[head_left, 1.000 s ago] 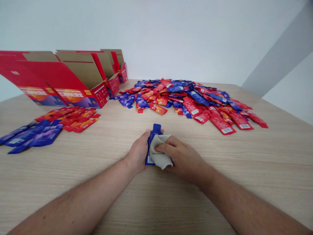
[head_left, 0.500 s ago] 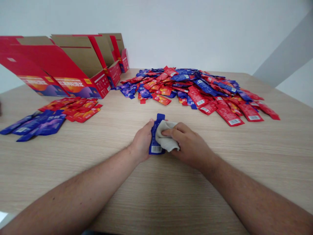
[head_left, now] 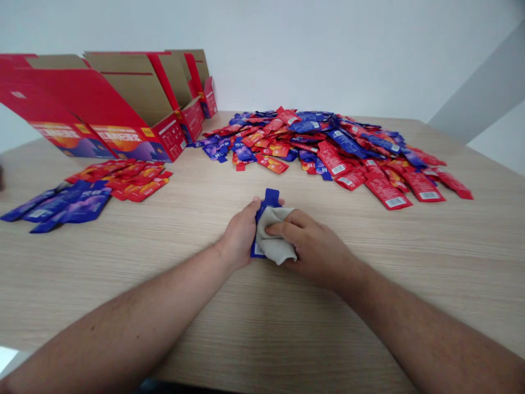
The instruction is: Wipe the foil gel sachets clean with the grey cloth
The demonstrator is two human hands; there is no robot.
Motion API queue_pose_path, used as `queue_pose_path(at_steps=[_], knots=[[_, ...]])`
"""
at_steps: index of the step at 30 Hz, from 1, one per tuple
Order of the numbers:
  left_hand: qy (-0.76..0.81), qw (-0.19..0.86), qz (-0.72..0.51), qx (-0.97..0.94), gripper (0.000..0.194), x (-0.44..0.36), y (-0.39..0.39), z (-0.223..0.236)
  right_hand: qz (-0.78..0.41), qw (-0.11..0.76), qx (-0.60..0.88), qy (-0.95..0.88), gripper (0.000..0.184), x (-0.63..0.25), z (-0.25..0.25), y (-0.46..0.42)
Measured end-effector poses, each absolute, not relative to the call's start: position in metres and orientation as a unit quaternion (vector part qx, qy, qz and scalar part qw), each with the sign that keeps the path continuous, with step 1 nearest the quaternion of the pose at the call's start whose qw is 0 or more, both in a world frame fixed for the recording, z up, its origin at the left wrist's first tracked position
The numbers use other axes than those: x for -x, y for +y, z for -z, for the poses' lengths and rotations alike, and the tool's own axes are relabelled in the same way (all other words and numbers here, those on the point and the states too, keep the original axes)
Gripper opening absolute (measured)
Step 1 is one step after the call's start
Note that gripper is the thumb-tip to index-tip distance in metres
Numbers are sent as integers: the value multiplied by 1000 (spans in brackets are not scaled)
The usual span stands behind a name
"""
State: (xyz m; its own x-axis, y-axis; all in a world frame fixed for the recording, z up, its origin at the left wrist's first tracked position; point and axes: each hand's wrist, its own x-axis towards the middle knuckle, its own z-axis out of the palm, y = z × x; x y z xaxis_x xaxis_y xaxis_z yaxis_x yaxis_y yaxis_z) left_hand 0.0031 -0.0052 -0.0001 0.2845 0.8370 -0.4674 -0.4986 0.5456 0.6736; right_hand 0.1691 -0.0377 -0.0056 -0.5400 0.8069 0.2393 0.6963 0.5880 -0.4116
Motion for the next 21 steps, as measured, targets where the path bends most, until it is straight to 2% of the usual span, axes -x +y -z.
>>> queue_pose_path(at_steps=[6,13,18,21], knots=[[406,780,-437,-192,56,-5,-5,-1,-116,237,466,-845,48,-171,7,-36],[415,775,-432,-199,55,-3,-5,0,-136,220,446,-857,48,-171,7,-37],[410,766,-452,-200,56,-6,-4,-3,-147,328,460,-812,44,-171,16,-33],[424,758,-460,-186,56,-8,-3,-5,-182,355,469,-788,45,-171,22,-30]])
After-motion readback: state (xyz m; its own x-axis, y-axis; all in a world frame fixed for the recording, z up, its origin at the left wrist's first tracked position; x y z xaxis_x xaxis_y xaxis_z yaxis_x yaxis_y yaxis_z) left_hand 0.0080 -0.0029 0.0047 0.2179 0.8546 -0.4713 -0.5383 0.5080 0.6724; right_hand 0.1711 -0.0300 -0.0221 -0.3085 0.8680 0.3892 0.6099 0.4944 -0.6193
